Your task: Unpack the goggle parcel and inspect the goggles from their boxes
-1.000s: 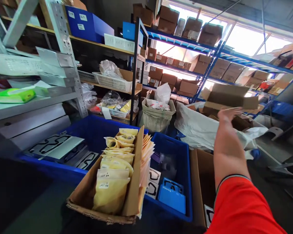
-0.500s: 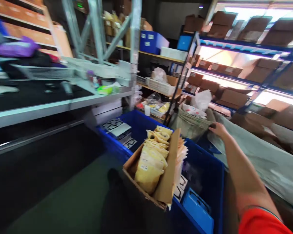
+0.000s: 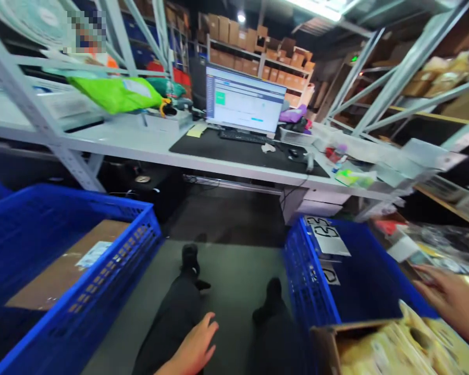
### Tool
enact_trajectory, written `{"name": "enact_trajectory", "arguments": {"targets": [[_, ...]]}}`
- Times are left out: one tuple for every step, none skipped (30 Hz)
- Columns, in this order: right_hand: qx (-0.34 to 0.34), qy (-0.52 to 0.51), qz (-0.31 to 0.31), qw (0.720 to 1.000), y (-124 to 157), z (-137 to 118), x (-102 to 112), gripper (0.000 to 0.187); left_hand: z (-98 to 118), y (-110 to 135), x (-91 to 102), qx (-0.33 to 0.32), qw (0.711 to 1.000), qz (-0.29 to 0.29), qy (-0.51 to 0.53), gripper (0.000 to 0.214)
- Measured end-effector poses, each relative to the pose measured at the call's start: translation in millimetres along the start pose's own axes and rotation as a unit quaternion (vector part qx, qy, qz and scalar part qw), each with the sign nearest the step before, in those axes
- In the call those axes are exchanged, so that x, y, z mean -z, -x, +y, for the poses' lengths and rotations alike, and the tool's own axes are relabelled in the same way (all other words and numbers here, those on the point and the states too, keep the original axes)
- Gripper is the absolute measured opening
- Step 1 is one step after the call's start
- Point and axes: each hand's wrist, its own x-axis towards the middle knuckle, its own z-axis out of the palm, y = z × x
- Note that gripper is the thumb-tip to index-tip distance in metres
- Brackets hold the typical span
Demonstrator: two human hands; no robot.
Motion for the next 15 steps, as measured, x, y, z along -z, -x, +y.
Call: {"name": "enact_trajectory", "arguments": {"targets": [[0.035, -0.017, -0.047, 0.998, -14.6, -27.9, -24.8, 0.039, -5.7, -1.8, 6.0, 0.002, 1.0, -0.003, 0.008, 0.045], [0.06, -0.029, -0.082, 0.994, -26.9, -57.0, -47.4, 0.042, -11.1, -3.8, 12.1, 0.003, 1.0, -0.003, 0.019, 0.044], [0.082, -0.033, -0.11, 0.99, -37.3, -85.6, -67.5, 0.043, -16.2, -6.1, 18.4, 0.003, 1.0, 0.0, 0.031, 0.043], [0.105, -0.034, -0.134, 0.985, -46.3, -112.2, -85.1, 0.044, -21.0, -8.7, 25.0, 0.001, 0.999, 0.007, 0.044, 0.043], [0.128, -0.033, -0.156, 0.979, -54.5, -135.7, -100.4, 0.044, -25.5, -11.5, 32.1, -0.002, 0.998, 0.016, 0.056, 0.042], [0.148, -0.033, -0.176, 0.973, -62.2, -155.4, -113.8, 0.044, -29.8, -14.6, 39.7, -0.003, 0.997, 0.026, 0.067, 0.042], [0.165, -0.034, -0.193, 0.967, -69.9, -171.1, -125.7, 0.043, -34.1, -17.8, 48.1, -0.004, 0.996, 0.037, 0.075, 0.042], [0.175, -0.038, -0.208, 0.961, -77.6, -182.9, -136.7, 0.043, -38.5, -21.2, 57.2, -0.004, 0.996, 0.047, 0.082, 0.042], [0.181, -0.044, -0.221, 0.957, -85.4, -191.4, -147.1, 0.043, -43.1, -24.7, 67.3, -0.004, 0.994, 0.058, 0.087, 0.042], [0.183, -0.05, -0.23, 0.954, -93.4, -197.2, -157.5, 0.043, -48.0, -28.2, 78.1, -0.002, 0.993, 0.071, 0.091, 0.041], [0.184, -0.055, -0.234, 0.953, -101.4, -201.1, -168.0, 0.044, -53.2, -31.5, 89.7, 0.0, 0.992, 0.085, 0.095, 0.04], [0.185, -0.06, -0.236, 0.952, -109.6, -203.8, -179.0, 0.045, -58.8, -34.5, 101.8, 0.002, 0.99, 0.1, 0.099, 0.038], [0.186, -0.063, -0.235, 0.952, -117.9, -206.3, -190.3, 0.045, -64.9, -37.3, 114.3, 0.006, 0.988, 0.115, 0.102, 0.036], [0.188, -0.068, -0.235, 0.951, -126.3, -209.0, -202.1, 0.046, -71.4, -39.7, 126.7, 0.012, 0.986, 0.129, 0.104, 0.034], [0.192, -0.074, -0.234, 0.95, -134.7, -212.4, -214.0, 0.047, -78.3, -41.8, 139.0, 0.019, 0.984, 0.142, 0.104, 0.033]]}}
